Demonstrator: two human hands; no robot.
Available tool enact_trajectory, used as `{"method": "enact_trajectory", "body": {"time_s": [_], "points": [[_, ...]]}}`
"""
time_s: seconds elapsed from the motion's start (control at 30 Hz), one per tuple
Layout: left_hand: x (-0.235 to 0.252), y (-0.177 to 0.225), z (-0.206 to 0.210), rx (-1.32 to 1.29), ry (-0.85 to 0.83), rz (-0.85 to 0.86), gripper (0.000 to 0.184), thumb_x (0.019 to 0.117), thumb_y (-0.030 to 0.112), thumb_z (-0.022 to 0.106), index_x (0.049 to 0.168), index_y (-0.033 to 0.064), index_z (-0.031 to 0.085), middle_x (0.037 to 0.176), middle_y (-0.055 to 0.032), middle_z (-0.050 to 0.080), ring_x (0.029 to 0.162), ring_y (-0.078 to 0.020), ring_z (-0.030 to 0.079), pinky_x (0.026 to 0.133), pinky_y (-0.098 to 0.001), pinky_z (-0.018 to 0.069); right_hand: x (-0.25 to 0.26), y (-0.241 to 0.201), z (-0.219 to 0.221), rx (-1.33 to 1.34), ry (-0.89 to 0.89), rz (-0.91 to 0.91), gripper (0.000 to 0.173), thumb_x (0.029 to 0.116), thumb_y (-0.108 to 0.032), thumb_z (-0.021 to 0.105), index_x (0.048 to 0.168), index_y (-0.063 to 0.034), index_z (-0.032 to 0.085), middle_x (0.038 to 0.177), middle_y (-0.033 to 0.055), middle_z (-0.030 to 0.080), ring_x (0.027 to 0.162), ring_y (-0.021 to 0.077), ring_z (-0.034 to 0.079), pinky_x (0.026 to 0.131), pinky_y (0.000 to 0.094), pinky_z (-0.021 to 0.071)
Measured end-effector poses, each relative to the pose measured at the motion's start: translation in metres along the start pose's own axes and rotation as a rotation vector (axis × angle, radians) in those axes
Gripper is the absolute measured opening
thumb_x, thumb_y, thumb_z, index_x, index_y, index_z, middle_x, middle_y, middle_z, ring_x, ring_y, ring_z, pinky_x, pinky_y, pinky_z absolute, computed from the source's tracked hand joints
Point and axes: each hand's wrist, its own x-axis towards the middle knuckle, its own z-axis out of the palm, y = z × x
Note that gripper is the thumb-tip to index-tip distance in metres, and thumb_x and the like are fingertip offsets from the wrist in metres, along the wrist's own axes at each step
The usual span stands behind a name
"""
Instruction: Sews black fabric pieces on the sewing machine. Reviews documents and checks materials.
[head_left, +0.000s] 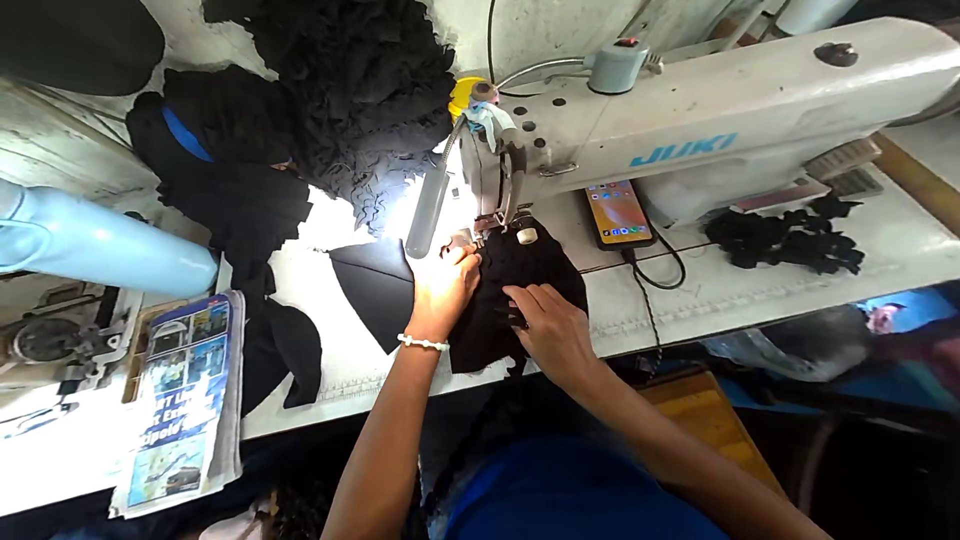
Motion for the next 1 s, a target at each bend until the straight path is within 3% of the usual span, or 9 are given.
{"method": "enact_trajectory", "body": {"time_s": [0.17,0.33,0.4,0.53,0.6,0.73,0.83,0.9,1.0], "points": [[-0.003,0.003,-0.004,-0.019,-0.04,-0.021,0.021,0.0926,0.01,0.064,0.106,0.0058,0.079,0.125,-0.009,0.073,0.115,-0.0318,0.069,0.094,-0.0623,0.0496,-0.006,0.0,0.003,0.009,-0.149,0.017,0.031,0.0751,0.004,0.078,0.106,0.0024,0.075,0.087,0.0173,0.071,0.08,0.0358,0.072,0.062,0.0427,0.0588],[-0.003,0.014,0.002,0.052,0.015,-0.067,0.029,0.0976,0.033,0.065,0.103,0.0083,0.08,0.122,-0.0086,0.074,0.12,-0.0355,0.066,0.098,-0.0668,0.0462,-0.005,0.001,0.004,0.006,-0.149,0.02,0.029,0.0751,0.004,0.077,0.104,0.0024,0.075,0.088,0.0173,0.071,0.079,0.0351,0.072,0.061,0.0425,0.0589],[-0.007,0.019,0.011,0.087,0.072,-0.079,0.028,0.0927,0.033,0.072,0.102,0.0085,0.08,0.124,-0.0101,0.073,0.122,-0.0407,0.064,0.102,-0.0788,0.0315,-0.005,0.002,0.004,0.001,-0.149,0.032,0.028,0.075,0.004,0.077,0.103,0.0024,0.075,0.088,0.0174,0.071,0.079,0.0351,0.072,0.061,0.0427,0.0591],[-0.012,0.023,0.016,0.131,0.119,-0.14,0.033,0.0904,0.043,0.072,0.105,0.014,0.08,0.127,-0.0036,0.073,0.127,-0.0423,0.061,0.104,-0.0847,0.0193,-0.004,0.007,0.004,-0.002,-0.127,0.038,0.027,0.0734,0.002,0.078,0.1,0.0017,0.075,0.086,0.017,0.071,0.078,0.0341,0.073,0.059,0.0421,0.0585],[-0.01,0.022,0.015,0.102,0.104,-0.15,0.034,0.0893,0.043,0.073,0.104,0.0124,0.08,0.127,-0.0043,0.073,0.124,-0.0395,0.064,0.105,-0.083,0.0215,-0.002,0.008,0.004,0.004,-0.13,0.041,0.026,0.0734,0.002,0.078,0.099,0.0016,0.075,0.086,0.0171,0.071,0.078,0.0341,0.073,0.059,0.0422,0.0583],[-0.007,0.016,0.014,0.079,0.077,-0.146,0.036,0.0894,0.044,0.073,0.102,0.0109,0.08,0.126,-0.0049,0.073,0.114,-0.0319,0.069,0.094,-0.0691,0.0448,0.002,0.009,0.005,0.01,-0.146,0.052,0.027,0.0728,0.002,0.079,0.099,0.0011,0.074,0.087,0.0175,0.071,0.078,0.0349,0.073,0.06,0.0426,0.0583],[-0.006,0.013,0.015,0.059,0.062,-0.126,0.036,0.0891,0.042,0.074,0.104,0.0099,0.079,0.128,-0.0063,0.071,0.119,-0.0334,0.067,0.1,-0.0742,0.0362,0.002,0.009,0.006,0.005,-0.141,0.045,0.027,0.073,0.002,0.079,0.099,0.0013,0.074,0.086,0.0173,0.071,0.078,0.0343,0.073,0.06,0.042,0.0582],[-0.006,0.011,0.015,0.091,0.082,-0.093,0.035,0.0892,0.044,0.073,0.102,0.0112,0.079,0.126,-0.0055,0.072,0.116,-0.0316,0.068,0.096,-0.0703,0.0422,0.002,0.009,0.005,-0.007,-0.148,0.042,0.027,0.0736,0.001,0.079,0.101,0.0004,0.075,0.087,0.0164,0.071,0.079,0.0333,0.073,0.06,0.0414,0.0586],[-0.005,0.012,0.015,0.09,0.123,-0.069,0.033,0.0879,0.042,0.075,0.098,0.0111,0.08,0.121,-0.0067,0.073,0.115,-0.0335,0.067,0.099,-0.0726,0.0378,0.002,0.009,0.005,-0.01,-0.153,0.035,0.027,0.0736,0.002,0.079,0.1,0.0008,0.075,0.087,0.0165,0.071,0.079,0.0336,0.073,0.06,0.0413,0.0586]]}}
